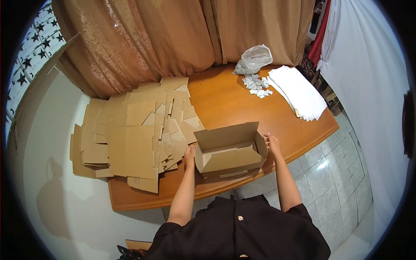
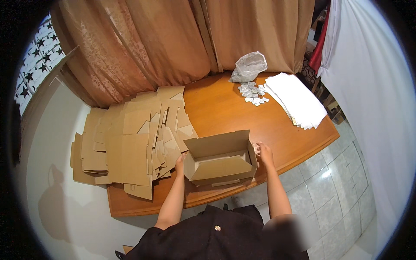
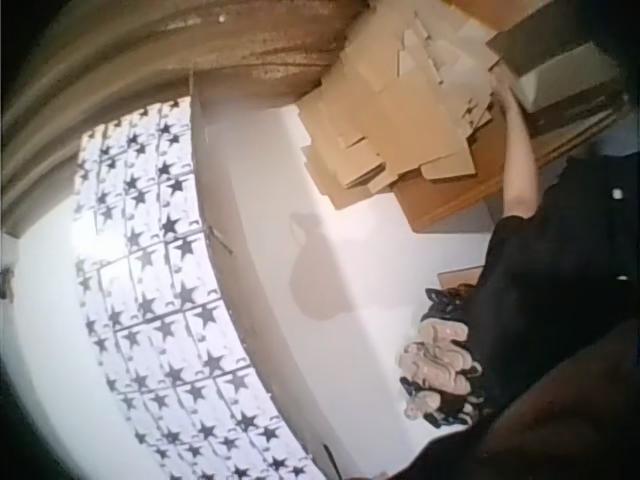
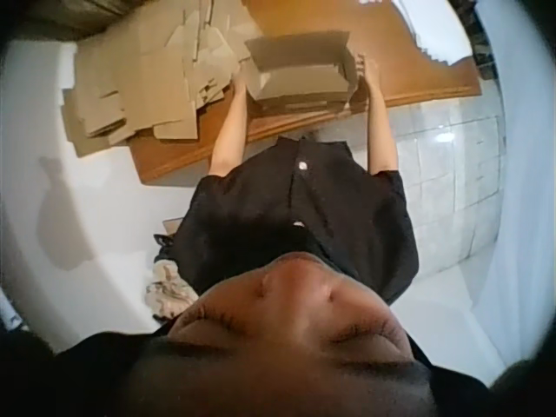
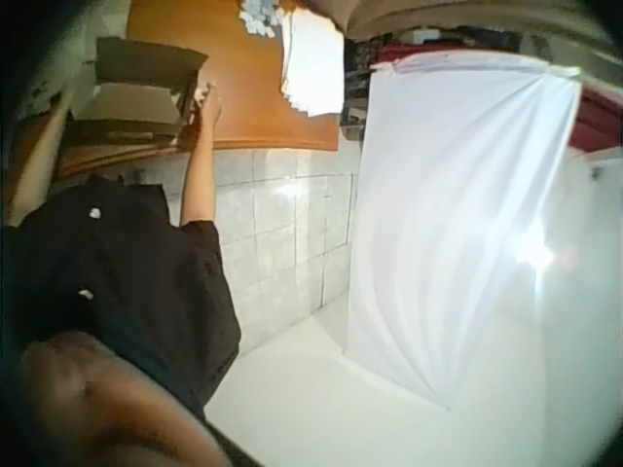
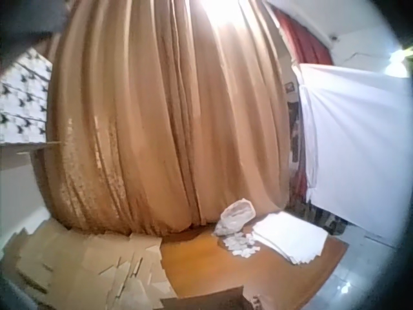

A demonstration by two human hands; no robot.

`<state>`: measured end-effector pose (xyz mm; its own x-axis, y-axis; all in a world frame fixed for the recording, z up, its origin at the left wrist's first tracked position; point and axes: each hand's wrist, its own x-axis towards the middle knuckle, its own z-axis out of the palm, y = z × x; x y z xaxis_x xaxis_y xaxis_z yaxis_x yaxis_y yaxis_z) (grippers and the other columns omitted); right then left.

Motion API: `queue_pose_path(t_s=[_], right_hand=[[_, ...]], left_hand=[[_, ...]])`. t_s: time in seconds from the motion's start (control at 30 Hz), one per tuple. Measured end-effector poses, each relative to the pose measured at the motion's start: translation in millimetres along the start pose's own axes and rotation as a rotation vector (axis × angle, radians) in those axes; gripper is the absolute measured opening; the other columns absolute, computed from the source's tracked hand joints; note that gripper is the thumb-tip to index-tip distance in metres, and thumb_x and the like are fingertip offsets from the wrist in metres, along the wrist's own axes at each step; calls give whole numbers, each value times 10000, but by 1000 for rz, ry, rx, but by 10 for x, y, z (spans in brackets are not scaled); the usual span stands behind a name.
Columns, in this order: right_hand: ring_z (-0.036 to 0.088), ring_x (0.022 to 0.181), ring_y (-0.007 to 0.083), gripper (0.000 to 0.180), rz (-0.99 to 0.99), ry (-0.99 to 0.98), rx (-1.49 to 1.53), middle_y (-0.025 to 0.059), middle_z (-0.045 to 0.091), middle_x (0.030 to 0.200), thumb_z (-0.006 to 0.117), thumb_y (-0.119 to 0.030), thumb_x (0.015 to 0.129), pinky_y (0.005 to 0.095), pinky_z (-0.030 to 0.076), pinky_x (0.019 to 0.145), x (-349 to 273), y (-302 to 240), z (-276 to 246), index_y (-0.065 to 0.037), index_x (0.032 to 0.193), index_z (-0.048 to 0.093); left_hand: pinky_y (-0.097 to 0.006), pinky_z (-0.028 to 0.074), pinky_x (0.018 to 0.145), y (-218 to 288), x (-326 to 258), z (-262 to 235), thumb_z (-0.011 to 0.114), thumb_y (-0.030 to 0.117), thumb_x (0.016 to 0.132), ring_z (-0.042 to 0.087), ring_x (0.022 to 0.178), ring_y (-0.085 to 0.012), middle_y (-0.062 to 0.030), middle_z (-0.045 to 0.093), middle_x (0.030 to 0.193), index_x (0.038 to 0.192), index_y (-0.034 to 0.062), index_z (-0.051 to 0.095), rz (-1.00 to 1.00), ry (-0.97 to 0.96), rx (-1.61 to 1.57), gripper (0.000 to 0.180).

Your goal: The recorder assembles cardboard shoe boxes and places them on a shelf.

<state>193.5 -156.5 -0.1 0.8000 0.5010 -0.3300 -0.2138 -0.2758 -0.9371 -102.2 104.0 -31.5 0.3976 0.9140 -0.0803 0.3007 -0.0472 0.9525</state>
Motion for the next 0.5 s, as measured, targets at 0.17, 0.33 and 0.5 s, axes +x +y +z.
queue_pose_path(t_s=[0.17, 0.33, 0.5], right_hand=[[488, 1079, 264, 558, -179, -132, 71, 155, 495, 1237, 558, -356, 842, 379, 407, 892, -677, -928, 72, -102, 1324, 435], [482, 1107, 329, 689, -321, -153, -303, 223, 444, 1239, 608, -106, 697, 383, 408, 918, -691, -908, 207, -69, 1336, 352], [525, 1048, 356, 633, -363, -193, -376, 216, 525, 1121, 440, 23, 702, 373, 408, 913, -678, -865, 204, -45, 1323, 332]], left_hand=[[-304, 385, 902, 949, -90, -99, 494, 237, 916, 481, 1051, -179, -115, 522, 1097, 1195, 17, 450, 191, 235, -290, 358], [-354, 294, 1012, 2126, -663, 104, 508, 119, 878, 374, 1211, -249, -154, 392, 1275, 1272, 17, 359, 375, 102, -281, 433], [-536, 135, 1062, 1988, -745, 443, 613, 191, 809, 152, 1353, -351, -239, 186, 1430, 1412, 47, 160, 408, -239, 416, 768]])
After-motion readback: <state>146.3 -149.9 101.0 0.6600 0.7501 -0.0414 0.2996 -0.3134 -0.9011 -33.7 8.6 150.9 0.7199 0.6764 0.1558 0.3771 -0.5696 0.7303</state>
